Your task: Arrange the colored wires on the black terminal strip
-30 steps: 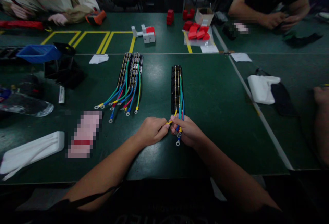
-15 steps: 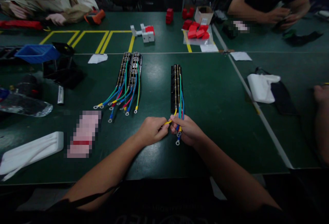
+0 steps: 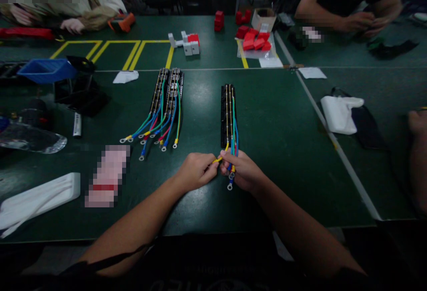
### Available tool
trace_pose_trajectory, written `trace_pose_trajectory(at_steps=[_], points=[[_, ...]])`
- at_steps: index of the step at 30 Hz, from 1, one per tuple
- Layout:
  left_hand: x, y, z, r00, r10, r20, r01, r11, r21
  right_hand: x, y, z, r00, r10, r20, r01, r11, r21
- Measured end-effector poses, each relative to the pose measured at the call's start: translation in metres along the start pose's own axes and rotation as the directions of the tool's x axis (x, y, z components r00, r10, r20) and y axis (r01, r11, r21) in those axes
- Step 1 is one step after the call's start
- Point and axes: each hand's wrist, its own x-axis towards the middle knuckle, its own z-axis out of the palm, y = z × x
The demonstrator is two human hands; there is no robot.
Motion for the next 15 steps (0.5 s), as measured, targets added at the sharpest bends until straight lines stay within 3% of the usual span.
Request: trace_pose_trajectory(at_steps=[15], points=[[-0.0011, -0.0017, -0.0003, 1.0, 0.008, 0.008, -0.009, 0.997, 0.08, 0.0017, 0.0027, -0.0015, 1.0, -0.003, -0.016, 0.002, 1.0, -0.016]])
